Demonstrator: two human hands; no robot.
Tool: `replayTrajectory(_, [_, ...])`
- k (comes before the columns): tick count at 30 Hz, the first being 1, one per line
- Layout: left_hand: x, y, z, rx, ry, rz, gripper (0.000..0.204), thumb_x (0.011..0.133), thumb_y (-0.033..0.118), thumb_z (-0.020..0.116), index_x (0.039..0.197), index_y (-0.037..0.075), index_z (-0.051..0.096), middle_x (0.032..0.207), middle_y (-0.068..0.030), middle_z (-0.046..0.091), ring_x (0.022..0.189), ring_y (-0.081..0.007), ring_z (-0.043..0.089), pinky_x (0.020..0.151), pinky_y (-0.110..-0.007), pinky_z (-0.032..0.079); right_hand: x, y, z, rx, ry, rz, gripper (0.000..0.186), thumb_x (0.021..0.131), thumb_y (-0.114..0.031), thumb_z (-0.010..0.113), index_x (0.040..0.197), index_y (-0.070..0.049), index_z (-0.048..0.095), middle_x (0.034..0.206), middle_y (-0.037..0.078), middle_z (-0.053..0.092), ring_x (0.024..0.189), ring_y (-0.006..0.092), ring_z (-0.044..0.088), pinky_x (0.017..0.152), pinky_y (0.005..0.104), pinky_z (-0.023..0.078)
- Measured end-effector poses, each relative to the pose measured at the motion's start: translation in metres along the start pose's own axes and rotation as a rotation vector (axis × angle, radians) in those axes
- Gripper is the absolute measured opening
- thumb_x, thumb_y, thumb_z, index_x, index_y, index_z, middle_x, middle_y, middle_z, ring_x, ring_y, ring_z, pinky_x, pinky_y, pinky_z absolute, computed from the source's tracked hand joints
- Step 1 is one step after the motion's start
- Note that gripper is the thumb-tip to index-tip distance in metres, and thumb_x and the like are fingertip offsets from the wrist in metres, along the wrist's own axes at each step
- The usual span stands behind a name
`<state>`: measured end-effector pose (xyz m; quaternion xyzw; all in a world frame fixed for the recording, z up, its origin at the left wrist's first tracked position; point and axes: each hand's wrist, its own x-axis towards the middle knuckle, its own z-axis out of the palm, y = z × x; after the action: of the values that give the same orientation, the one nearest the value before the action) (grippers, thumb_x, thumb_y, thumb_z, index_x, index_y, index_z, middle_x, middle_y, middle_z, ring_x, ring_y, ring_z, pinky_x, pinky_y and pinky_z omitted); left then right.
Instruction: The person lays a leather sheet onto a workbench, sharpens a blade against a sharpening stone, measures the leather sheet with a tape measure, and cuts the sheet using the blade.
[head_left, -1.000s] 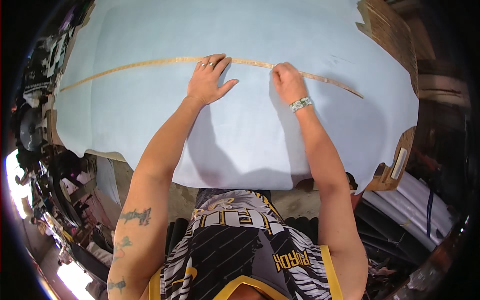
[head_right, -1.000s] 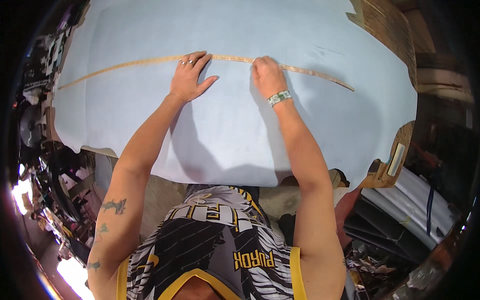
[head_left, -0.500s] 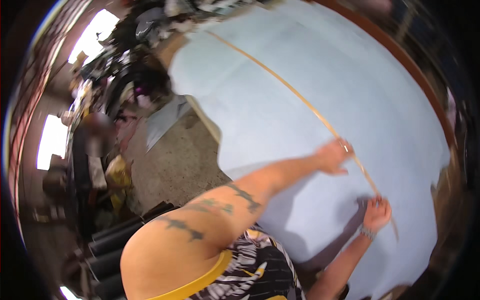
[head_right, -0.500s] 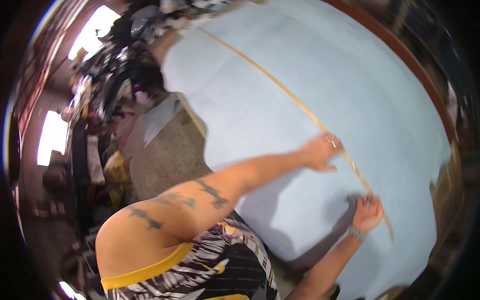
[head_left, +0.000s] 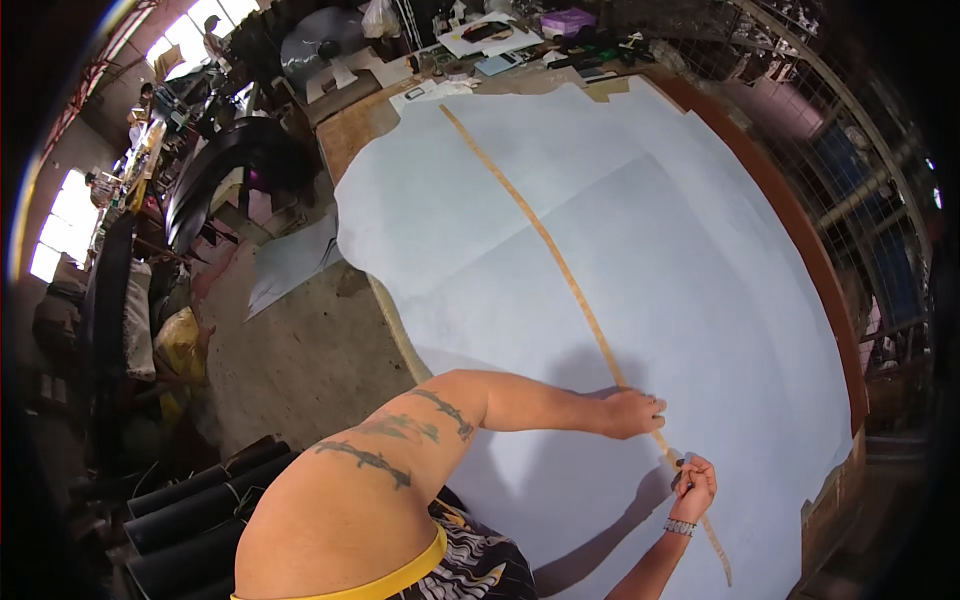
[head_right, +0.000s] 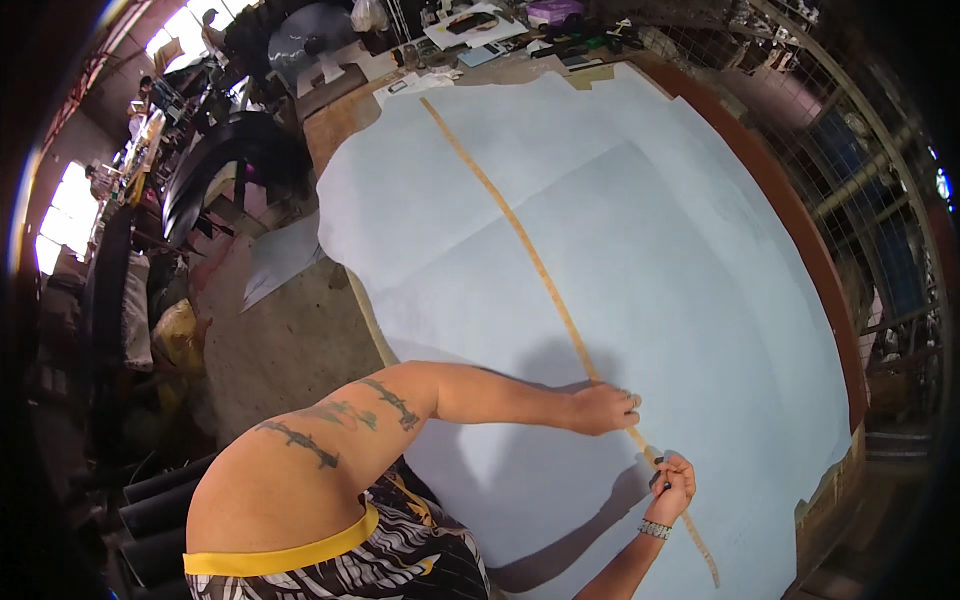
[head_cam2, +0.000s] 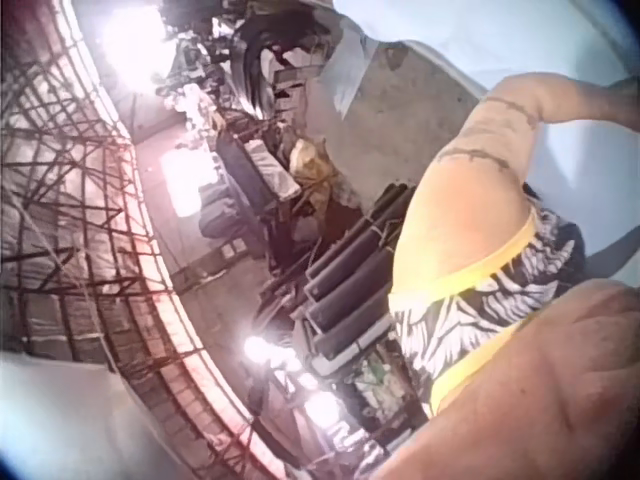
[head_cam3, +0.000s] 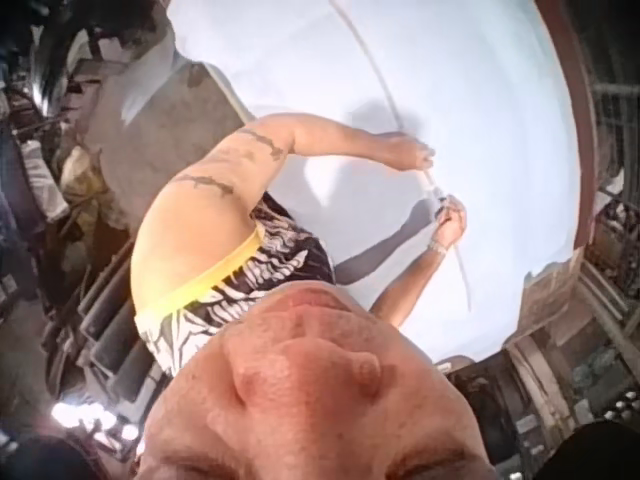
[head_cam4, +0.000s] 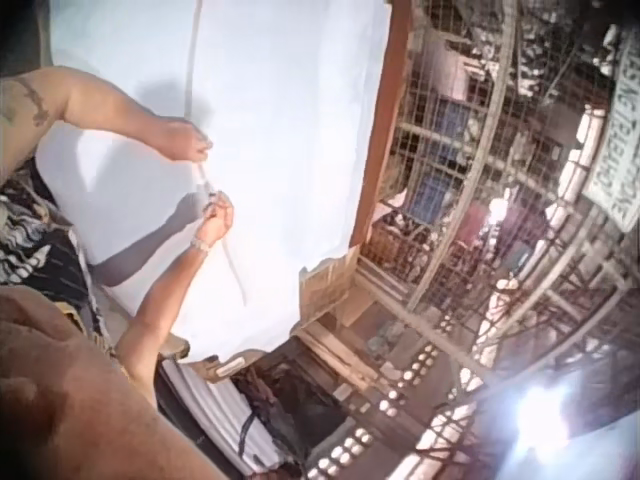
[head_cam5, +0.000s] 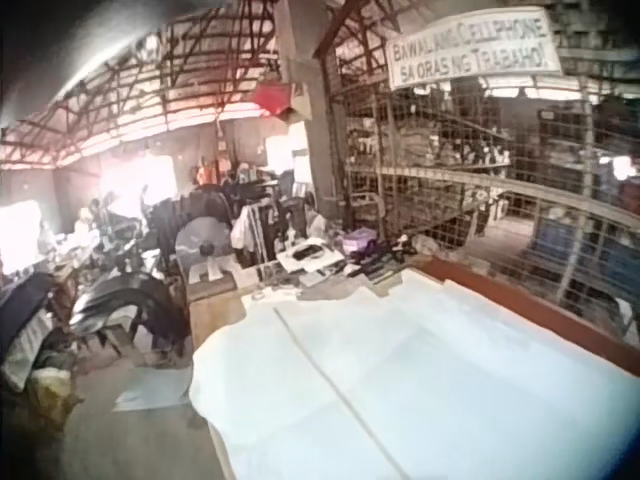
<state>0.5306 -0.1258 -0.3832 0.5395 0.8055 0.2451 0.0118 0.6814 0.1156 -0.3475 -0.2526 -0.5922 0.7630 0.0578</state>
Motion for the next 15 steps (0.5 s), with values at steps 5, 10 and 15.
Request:
replayTrajectory(5, [0.027,-0.006,-0.054,-0.511,-0.377,-0.043,0.014,0.086,0.010,0.065,0.098,0.005,0.070,0.088,-0.0155,0.073,0.089,-0.0360,0.071,0.075,-0.048,0.055,0.013,-0.018,0.079,-0.520,0.067,-0.277,0.022,0.102,-0.020,0.063,0.106,0.001,0.069,0.083,0.003,0.071,0.062,0.0025,0.051,0.051,0.0202,0.037])
replayTrajectory(10, [0.056,-0.056,-0.096,-0.683,-0.482,0.001,0.016,0.083,0.017,0.073,0.085,0.002,0.074,0.080,-0.0147,0.074,0.076,-0.0280,0.071,0.066,-0.043,0.053,0.025,-0.062,0.118,-0.620,-0.229,0.111,0.018,0.100,-0.015,0.067,0.090,0.000,0.068,0.070,-0.003,0.062,0.061,0.0059,0.054,0.056,0.0226,0.042])
replayTrajectory(15, [0.058,-0.167,-0.144,-0.719,-0.580,0.009,0.023,0.083,0.021,0.076,0.088,-0.002,0.075,0.073,-0.0104,0.070,0.068,-0.0169,0.065,0.060,-0.034,0.050,0.048,-0.087,0.079,-0.854,-0.295,0.103,0.023,0.100,-0.021,0.067,0.092,0.001,0.069,0.075,0.001,0.068,0.058,0.0056,0.049,0.056,0.0220,0.040])
